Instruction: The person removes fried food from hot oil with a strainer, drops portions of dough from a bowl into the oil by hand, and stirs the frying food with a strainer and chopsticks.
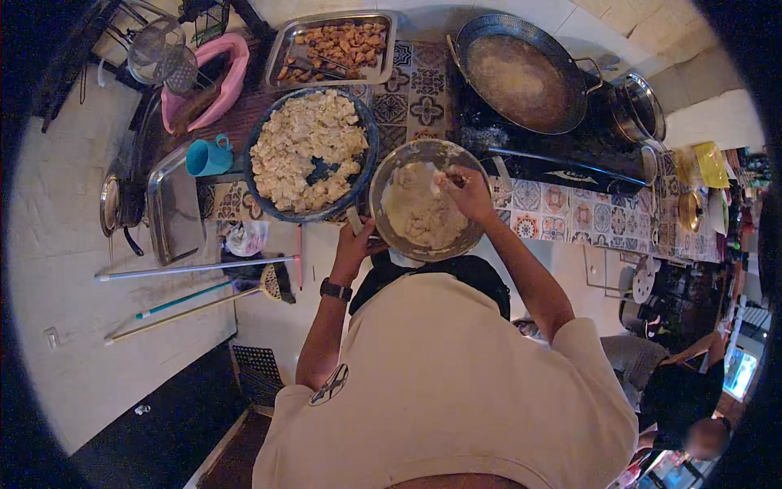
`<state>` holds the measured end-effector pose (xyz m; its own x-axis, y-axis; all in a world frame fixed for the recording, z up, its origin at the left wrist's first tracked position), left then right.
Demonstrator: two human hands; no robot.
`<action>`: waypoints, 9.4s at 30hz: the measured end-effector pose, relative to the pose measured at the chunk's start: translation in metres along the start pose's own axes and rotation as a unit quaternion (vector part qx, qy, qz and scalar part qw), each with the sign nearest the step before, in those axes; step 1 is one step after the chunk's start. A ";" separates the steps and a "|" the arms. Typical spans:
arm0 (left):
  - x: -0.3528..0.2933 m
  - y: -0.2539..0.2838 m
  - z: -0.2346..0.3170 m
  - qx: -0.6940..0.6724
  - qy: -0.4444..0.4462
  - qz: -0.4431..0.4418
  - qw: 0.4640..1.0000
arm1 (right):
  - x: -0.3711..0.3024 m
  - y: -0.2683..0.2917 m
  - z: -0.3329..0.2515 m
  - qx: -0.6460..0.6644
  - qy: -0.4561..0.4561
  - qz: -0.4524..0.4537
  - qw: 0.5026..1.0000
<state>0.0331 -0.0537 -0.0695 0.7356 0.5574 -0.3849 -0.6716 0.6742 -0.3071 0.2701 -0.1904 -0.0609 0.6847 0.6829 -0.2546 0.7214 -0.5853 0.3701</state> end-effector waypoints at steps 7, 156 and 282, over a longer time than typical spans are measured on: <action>0.003 0.000 -0.006 0.027 0.003 0.006 1.000 | 0.008 -0.001 0.049 -0.026 0.022 -0.030 0.999; 0.001 -0.001 -0.004 0.015 -0.019 0.003 1.000 | 0.010 -0.016 0.013 0.139 -0.077 -0.123 0.980; -0.002 0.002 0.004 -0.013 -0.029 -0.008 0.999 | -0.016 -0.060 0.018 -0.587 0.271 -0.227 0.728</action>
<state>0.0309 -0.0517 -0.0660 0.7497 0.5737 -0.3297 -0.6611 0.6712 -0.3353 0.2175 -0.1743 -0.0948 0.0319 0.9478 -0.3172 0.0580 0.3151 0.9473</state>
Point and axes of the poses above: each hand's wrist, its own x-axis towards the middle knuckle, its own y-axis out of the back of the hand, z = x × y, the point moved 2 cm from there along x, towards the middle knuckle, and after that the axes turned 9 degrees about -y, right-handed, at the moved point
